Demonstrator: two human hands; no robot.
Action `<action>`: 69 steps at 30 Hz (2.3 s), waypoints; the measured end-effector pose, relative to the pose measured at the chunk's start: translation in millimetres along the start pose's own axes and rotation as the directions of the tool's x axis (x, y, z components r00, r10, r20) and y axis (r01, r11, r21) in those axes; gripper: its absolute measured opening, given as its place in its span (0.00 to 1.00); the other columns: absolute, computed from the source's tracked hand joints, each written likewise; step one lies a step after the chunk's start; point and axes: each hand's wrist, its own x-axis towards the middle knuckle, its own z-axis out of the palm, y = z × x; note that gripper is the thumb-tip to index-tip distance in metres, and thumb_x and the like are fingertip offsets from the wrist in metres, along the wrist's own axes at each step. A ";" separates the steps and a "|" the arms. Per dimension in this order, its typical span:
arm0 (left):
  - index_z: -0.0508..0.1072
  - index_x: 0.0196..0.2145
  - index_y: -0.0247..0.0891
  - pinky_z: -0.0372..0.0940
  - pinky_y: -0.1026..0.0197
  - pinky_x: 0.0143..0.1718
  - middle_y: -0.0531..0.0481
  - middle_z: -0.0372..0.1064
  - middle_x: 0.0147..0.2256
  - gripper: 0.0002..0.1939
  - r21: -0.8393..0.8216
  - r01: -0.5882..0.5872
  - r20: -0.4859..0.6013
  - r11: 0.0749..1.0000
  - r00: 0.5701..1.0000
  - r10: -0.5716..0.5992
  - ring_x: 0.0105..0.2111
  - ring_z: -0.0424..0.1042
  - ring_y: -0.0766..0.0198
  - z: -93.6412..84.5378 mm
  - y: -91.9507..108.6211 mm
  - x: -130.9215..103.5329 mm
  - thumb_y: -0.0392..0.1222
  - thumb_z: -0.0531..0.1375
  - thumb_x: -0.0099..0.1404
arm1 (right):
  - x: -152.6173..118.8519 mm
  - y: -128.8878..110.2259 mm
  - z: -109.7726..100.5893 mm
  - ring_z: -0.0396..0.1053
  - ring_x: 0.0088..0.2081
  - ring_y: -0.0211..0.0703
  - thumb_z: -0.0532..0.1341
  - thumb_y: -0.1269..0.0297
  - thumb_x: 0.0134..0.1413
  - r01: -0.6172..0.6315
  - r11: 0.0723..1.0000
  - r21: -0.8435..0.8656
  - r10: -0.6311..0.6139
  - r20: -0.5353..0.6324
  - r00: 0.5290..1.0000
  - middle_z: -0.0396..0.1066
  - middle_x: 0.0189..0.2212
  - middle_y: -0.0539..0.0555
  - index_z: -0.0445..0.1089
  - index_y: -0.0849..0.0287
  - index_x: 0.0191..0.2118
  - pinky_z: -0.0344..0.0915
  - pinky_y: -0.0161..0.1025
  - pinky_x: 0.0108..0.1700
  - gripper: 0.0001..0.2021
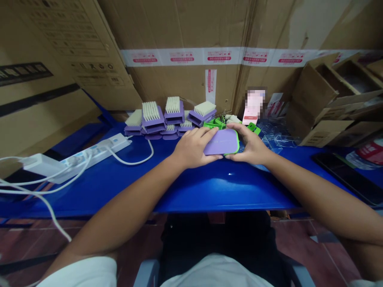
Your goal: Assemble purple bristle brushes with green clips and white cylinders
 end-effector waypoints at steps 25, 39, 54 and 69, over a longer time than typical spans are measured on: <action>0.68 0.75 0.33 0.70 0.40 0.65 0.30 0.74 0.65 0.49 0.017 0.003 -0.005 1.000 1.000 -0.003 0.64 0.76 0.36 -0.3 1.4 -0.1 0.67 0.71 0.68 | 0.0 -0.7 0.5 0.70 0.71 0.70 0.83 0.51 0.46 -0.009 1.000 -0.008 0.009 0.003 1.000 0.70 0.70 0.64 0.65 0.49 0.71 0.67 0.68 0.74 0.48; 0.68 0.75 0.32 0.71 0.38 0.64 0.29 0.74 0.65 0.50 0.016 0.010 0.003 1.000 1.000 -0.010 0.63 0.76 0.34 -0.6 2.6 0.6 0.67 0.71 0.68 | -0.6 1.3 1.1 0.71 0.70 0.69 0.83 0.51 0.46 0.002 1.000 0.009 -0.002 0.000 1.000 0.71 0.69 0.64 0.65 0.49 0.71 0.68 0.67 0.73 0.47; 0.67 0.75 0.33 0.71 0.39 0.65 0.30 0.74 0.65 0.49 0.012 0.013 0.021 1.000 1.000 -0.013 0.63 0.76 0.35 -2.8 4.4 0.7 0.67 0.71 0.68 | -0.4 -1.2 1.7 0.71 0.70 0.70 0.83 0.50 0.45 -0.019 1.000 -0.014 0.019 0.005 1.000 0.71 0.69 0.63 0.66 0.48 0.71 0.68 0.66 0.73 0.48; 0.67 0.75 0.36 0.70 0.40 0.65 0.31 0.74 0.66 0.48 -0.006 0.006 0.000 1.000 1.000 -0.006 0.64 0.75 0.36 -0.8 4.4 -0.5 0.66 0.70 0.68 | -0.8 -3.4 5.6 0.72 0.69 0.69 0.83 0.50 0.46 -0.024 1.000 -0.012 0.024 0.009 1.000 0.71 0.70 0.63 0.67 0.48 0.71 0.69 0.66 0.71 0.47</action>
